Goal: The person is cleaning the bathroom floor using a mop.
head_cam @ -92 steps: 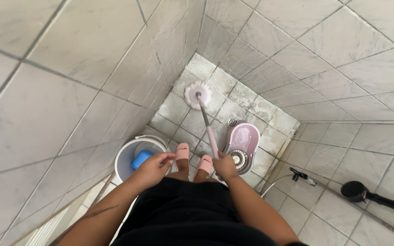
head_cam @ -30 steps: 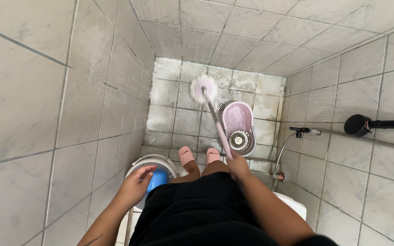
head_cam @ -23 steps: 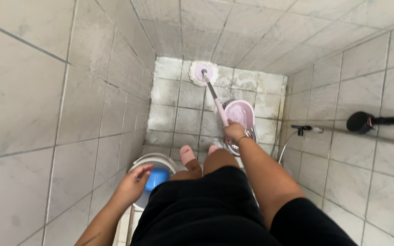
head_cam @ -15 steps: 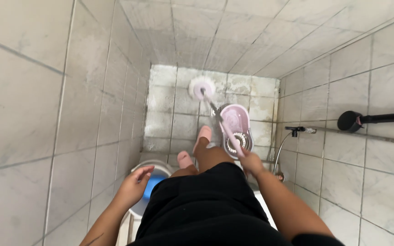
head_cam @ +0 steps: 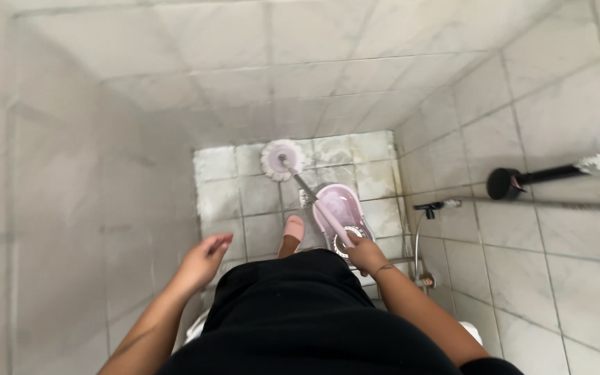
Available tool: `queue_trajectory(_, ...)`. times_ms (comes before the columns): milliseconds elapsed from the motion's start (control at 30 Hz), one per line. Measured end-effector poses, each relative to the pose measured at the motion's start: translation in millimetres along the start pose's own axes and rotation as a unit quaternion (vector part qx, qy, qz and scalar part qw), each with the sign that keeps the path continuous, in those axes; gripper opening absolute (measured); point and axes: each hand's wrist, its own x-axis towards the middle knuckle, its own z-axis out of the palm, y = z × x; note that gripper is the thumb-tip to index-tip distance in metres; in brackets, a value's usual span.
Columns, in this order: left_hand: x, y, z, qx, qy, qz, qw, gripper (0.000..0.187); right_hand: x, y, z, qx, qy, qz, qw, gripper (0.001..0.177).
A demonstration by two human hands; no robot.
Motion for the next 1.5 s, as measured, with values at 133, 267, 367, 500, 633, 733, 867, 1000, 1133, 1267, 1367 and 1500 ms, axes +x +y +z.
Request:
queue_trajectory(133,81,103,10,0.075,-0.031,0.080,0.994,0.032,10,19,-51,0.059,0.003,0.047,0.997,0.058)
queue_trajectory(267,131,177,18,0.098,-0.100,0.127,0.982,0.032,-17,28,-78,0.066,0.008,0.090,0.994,0.055)
queue_trajectory(367,166,179,29,0.100,-0.147,0.131,0.975,0.032,-43,31,-84,0.067,0.027,0.111,0.991,0.053)
queue_trajectory(500,198,194,28,0.135,-0.232,0.086,0.959,0.032,-54,48,-48,0.062,0.083,0.123,0.987,0.051)
queue_trajectory(633,248,211,11,0.177,-0.307,0.120,0.928,0.034,-44,22,26,0.118,0.133,0.161,0.971,0.053)
queue_trajectory(733,284,248,-15,0.232,-0.354,0.118,0.898,0.036,-13,-20,85,0.187,0.155,0.163,0.956,0.056)
queue_trajectory(867,321,275,-47,0.296,-0.389,0.155,0.858,0.035,20,-103,127,0.239,0.167,0.155,0.944,0.056)
queue_trajectory(1000,338,291,-62,0.336,-0.414,0.117,0.838,0.034,-20,-229,77,0.349,0.098,0.266,0.893,0.061)
queue_trajectory(1133,357,276,-58,0.327,-0.460,0.126,0.816,0.032,16,-214,135,0.348,0.185,0.211,0.894,0.062)
queue_trajectory(1267,374,264,-55,0.324,-0.483,0.161,0.797,0.032,14,-197,168,0.406,0.177,0.235,0.865,0.061)
queue_trajectory(1367,376,261,-57,0.331,-0.486,0.155,0.794,0.033,23,-177,195,0.397,0.218,0.226,0.862,0.060)
queue_trajectory(1500,372,268,-60,0.329,-0.488,0.142,0.796,0.033,41,-203,163,0.383,0.243,0.210,0.866,0.059)
